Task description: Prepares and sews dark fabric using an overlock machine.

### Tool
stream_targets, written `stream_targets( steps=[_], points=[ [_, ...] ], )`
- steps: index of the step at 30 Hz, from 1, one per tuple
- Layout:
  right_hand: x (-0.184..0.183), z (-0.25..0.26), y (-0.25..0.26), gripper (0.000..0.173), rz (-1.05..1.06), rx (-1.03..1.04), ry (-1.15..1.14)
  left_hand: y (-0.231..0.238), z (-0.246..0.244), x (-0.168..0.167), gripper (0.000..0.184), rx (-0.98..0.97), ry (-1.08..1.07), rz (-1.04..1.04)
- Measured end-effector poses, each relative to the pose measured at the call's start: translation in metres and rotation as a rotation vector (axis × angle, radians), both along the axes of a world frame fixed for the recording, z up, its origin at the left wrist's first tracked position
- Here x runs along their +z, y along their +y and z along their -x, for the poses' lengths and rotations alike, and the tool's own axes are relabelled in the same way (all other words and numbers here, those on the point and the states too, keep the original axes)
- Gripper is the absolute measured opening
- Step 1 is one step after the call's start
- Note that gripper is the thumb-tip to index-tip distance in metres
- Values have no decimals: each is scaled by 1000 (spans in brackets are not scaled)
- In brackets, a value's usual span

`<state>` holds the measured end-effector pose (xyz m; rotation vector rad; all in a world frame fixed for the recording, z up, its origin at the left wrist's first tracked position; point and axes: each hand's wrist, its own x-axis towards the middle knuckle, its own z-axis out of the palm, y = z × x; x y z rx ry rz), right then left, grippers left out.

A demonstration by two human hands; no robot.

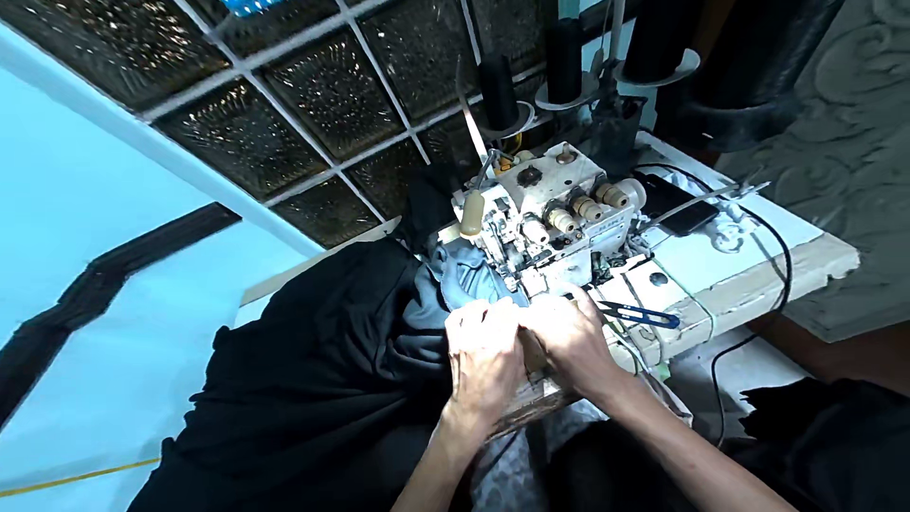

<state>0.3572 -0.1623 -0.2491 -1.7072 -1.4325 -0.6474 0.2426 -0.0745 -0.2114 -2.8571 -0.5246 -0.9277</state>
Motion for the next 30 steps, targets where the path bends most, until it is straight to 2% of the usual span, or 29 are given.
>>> stream_targets(
  steps=[5, 10, 13, 15, 17, 20, 23, 25, 27, 30],
  points=[
    [1, 9, -1, 16, 28, -70, -36, 31, -13, 2, 24, 21, 42, 108],
    [-19, 5, -45, 17, 66, -83, 39, 44, -19, 7, 24, 135, 147, 134],
    [-31, -25, -73, 26, 254, -240, 178, 37, -18, 11, 20, 255, 232, 101],
    [-33, -42, -87, 36, 468, -335, 277, 25, -10, 7, 16, 278, 200, 95],
    [-35, -48, -92, 42, 619, -386, 272, 8, 1, 5, 20, 295, 136, 116],
    [-37, -47, -90, 36, 627, -417, 161, -8, 7, -2, 20, 298, 7, 56],
    [-41, -60, -83, 16, 509, -427, 73, -8, 5, -8, 18, 309, -38, 10],
    [-42, -70, -80, 11, 460, -443, 35, -8, 5, -11, 17, 304, -50, -18],
    [-35, -75, -78, 15, 496, -474, 118, -10, 6, -12, 18, 309, -54, -28],
    [-4, -70, -75, 35, 732, -541, 516, -11, 5, -14, 20, 315, -86, -52]
  ],
)
